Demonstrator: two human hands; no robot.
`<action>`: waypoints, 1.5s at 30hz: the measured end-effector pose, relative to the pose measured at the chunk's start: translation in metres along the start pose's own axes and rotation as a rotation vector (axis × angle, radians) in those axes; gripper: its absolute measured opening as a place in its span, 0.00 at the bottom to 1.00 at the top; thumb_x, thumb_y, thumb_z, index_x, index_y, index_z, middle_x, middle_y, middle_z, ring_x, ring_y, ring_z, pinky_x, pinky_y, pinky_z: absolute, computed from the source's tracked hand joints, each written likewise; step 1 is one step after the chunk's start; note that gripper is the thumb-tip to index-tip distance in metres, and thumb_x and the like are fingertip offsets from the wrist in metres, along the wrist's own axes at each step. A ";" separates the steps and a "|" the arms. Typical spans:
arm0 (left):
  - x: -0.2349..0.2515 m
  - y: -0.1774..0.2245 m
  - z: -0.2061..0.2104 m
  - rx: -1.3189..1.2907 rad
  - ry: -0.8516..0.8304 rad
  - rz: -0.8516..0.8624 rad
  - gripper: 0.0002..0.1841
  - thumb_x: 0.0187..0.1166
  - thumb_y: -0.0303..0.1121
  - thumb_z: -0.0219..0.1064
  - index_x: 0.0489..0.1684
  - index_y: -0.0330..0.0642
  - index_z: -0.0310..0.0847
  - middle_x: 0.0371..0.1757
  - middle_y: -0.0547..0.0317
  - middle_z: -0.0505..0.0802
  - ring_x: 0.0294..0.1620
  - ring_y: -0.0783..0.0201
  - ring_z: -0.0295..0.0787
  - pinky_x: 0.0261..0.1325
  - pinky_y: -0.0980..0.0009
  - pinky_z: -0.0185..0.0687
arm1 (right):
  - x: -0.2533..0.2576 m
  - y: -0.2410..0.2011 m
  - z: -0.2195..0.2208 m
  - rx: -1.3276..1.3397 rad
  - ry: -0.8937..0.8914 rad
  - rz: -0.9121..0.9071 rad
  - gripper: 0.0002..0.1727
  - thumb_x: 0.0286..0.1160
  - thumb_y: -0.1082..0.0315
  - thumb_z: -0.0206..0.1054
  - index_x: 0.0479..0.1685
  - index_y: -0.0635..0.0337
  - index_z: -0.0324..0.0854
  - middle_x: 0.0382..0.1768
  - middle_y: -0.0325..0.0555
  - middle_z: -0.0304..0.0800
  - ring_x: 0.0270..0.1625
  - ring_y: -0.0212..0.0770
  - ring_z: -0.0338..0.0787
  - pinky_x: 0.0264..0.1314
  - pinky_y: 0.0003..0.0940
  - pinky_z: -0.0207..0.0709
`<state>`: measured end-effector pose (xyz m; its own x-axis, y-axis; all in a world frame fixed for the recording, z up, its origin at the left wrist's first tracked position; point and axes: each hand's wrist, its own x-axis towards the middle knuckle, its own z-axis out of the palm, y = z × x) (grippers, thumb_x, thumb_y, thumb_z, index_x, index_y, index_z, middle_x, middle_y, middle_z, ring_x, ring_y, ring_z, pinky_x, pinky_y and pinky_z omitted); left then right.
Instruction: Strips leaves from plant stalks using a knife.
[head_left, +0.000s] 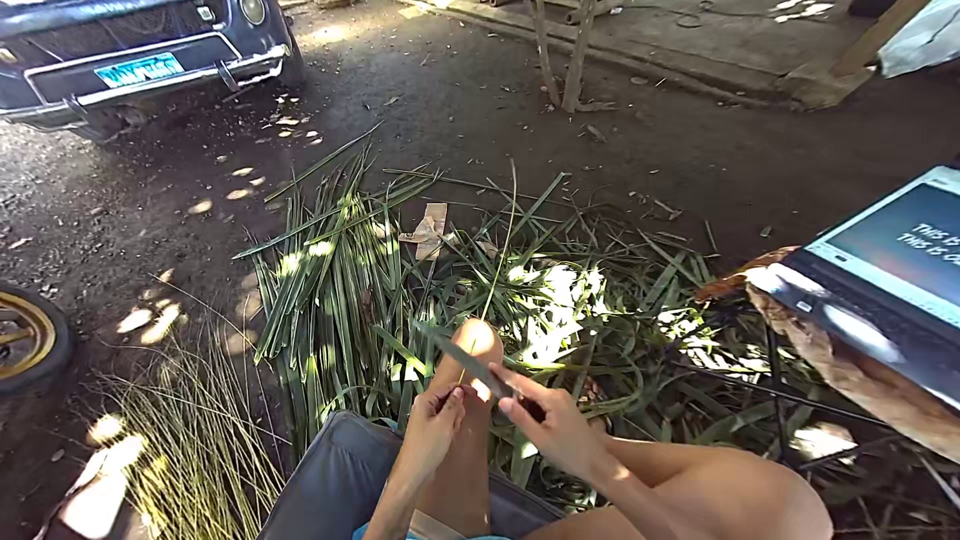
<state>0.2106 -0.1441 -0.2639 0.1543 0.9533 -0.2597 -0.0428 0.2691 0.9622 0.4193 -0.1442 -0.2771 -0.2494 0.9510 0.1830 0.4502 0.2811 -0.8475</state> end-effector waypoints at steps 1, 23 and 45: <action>-0.001 0.002 0.001 -0.037 0.010 -0.012 0.13 0.88 0.24 0.52 0.42 0.37 0.86 0.19 0.73 0.78 0.16 0.82 0.67 0.21 0.85 0.64 | -0.003 0.002 0.005 -0.009 0.007 -0.057 0.29 0.83 0.46 0.60 0.75 0.53 0.83 0.31 0.41 0.92 0.24 0.28 0.81 0.30 0.29 0.79; -0.004 0.003 0.004 -0.342 -0.108 -0.259 0.16 0.86 0.21 0.47 0.30 0.44 0.80 0.14 0.73 0.75 0.10 0.83 0.61 0.13 0.88 0.55 | -0.006 0.025 0.003 -0.279 0.119 -0.299 0.27 0.82 0.41 0.59 0.70 0.43 0.89 0.19 0.42 0.83 0.20 0.36 0.80 0.23 0.32 0.74; -0.031 0.001 -0.027 -0.287 -0.267 -0.307 0.17 0.87 0.27 0.48 0.32 0.47 0.83 0.12 0.78 0.72 0.09 0.86 0.60 0.13 0.89 0.56 | 0.014 0.052 -0.041 -0.182 0.244 0.061 0.26 0.82 0.47 0.64 0.70 0.53 0.88 0.46 0.49 0.98 0.42 0.39 0.95 0.49 0.41 0.86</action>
<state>0.1795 -0.1700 -0.2574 0.4479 0.7659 -0.4614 -0.2204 0.5947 0.7732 0.4744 -0.1109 -0.2976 -0.0138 0.9634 0.2677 0.6100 0.2203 -0.7612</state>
